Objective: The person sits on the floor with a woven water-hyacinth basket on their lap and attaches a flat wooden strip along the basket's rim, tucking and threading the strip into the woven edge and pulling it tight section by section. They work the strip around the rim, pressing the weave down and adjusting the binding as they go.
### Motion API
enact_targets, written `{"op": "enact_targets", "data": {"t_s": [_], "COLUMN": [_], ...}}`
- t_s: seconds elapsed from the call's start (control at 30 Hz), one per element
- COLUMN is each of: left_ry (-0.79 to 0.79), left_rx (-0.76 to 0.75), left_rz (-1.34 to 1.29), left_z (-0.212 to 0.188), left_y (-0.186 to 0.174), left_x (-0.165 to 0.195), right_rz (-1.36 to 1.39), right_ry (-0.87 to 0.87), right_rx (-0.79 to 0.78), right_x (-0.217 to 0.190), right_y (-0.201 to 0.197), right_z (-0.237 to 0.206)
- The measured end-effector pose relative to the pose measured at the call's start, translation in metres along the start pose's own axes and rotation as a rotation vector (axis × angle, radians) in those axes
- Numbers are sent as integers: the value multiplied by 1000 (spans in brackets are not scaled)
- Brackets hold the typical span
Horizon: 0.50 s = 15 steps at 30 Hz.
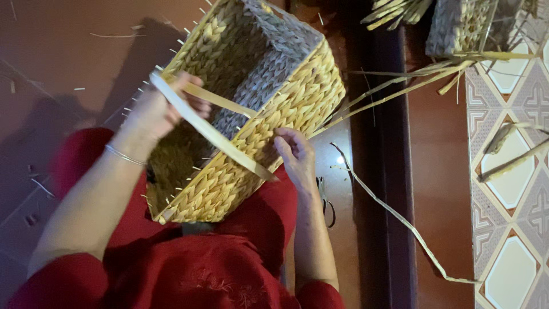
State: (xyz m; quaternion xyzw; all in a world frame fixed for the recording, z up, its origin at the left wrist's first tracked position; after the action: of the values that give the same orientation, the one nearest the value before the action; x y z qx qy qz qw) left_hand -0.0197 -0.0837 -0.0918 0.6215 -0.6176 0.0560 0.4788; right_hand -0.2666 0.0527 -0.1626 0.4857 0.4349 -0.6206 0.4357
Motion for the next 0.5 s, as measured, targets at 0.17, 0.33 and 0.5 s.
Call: {"op": "enact_targets", "data": {"t_s": [0.17, 0.33, 0.5], "left_ry": [140, 442, 566], "left_rx": [181, 235, 403], "left_rz": [-63, -40, 44], "left_z": [-16, -42, -47], "left_y": [-70, -122, -170], "left_x": [41, 80, 105], "right_rz": [85, 10, -184], "right_ry": [-4, -66, -212], "right_rx": [10, 115, 138], "right_x": [10, 4, -17], "right_y": [-1, 5, 21], "right_z": [-5, -14, -13]}}
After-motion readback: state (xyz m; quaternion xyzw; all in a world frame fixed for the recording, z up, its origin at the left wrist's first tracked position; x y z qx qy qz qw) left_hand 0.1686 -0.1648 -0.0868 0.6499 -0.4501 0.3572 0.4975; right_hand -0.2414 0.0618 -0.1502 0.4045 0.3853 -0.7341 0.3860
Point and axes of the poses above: each hand's wrist, its own z-axis towards the middle knuckle, its own y-axis out of the palm, x = y × z, the point moved 7 cm from there along z, towards the middle knuckle, and after that the axes turned 12 degrees about -y, right-handed, at the moved point
